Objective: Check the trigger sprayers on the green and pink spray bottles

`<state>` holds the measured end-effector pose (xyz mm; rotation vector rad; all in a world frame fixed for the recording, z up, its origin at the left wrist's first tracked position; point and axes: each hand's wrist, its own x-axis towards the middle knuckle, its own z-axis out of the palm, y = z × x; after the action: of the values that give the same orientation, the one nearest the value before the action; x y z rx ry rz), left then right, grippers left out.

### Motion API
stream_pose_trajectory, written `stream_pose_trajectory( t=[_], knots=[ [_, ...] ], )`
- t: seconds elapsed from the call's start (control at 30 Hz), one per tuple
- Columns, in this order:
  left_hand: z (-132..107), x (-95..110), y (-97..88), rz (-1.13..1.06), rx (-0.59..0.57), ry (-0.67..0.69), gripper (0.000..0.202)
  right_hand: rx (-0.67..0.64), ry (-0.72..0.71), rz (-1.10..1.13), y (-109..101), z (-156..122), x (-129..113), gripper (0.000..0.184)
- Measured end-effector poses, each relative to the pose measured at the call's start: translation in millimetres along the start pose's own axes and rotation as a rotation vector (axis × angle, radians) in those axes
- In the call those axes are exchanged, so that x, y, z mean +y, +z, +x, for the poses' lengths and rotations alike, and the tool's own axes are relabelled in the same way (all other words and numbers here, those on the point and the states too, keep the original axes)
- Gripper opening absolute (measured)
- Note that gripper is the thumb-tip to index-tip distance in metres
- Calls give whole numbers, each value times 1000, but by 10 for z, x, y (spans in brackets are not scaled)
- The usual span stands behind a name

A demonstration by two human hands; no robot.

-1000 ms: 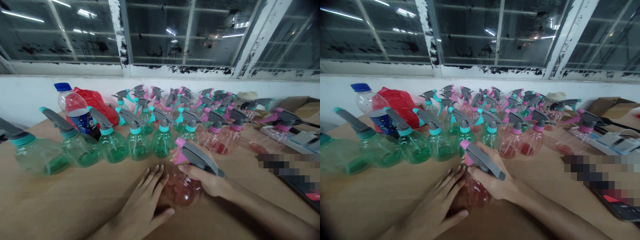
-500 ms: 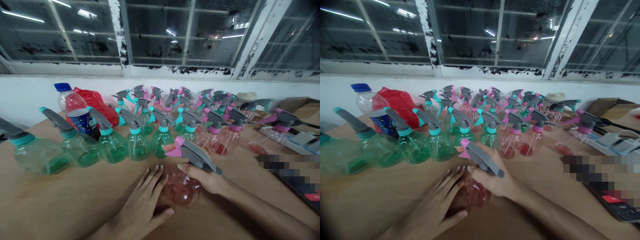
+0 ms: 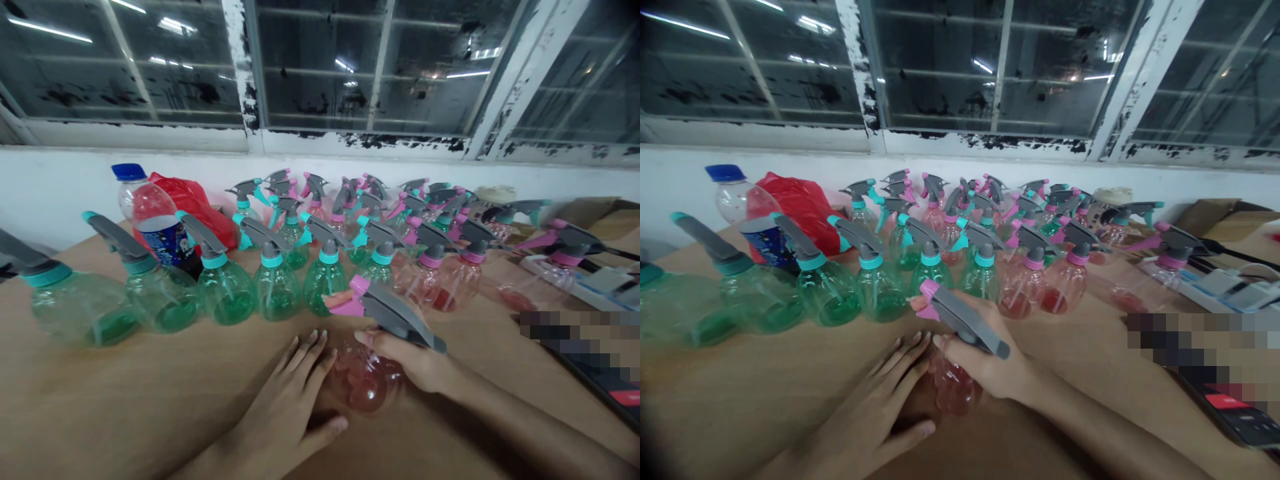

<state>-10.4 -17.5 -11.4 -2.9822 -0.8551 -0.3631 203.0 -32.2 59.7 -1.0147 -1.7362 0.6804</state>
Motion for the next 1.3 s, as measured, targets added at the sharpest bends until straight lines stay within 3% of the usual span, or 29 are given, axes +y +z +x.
stream_pose_trajectory(
  t=[0.37,0.5,0.7,0.87,1.03,1.3],
  knots=[
    [-5,-6,12,-25,18,-9,67,7,41,22,-8,10,34,5],
    [-4,1,-4,-25,19,-3,66,-37,43,-4,-16,11,22,17],
    [1,-3,-13,-22,9,0,66,12,1,-106,2,11,30,17],
    [3,12,-32,-16,12,-15,64,40,-6,-40,29,28,-39,37],
    [10,30,-71,-9,17,-7,62,24,98,21,25,-18,-55,26],
    [35,18,-68,44,20,40,63,97,119,-60,-1,-175,-54,28]
  ],
)
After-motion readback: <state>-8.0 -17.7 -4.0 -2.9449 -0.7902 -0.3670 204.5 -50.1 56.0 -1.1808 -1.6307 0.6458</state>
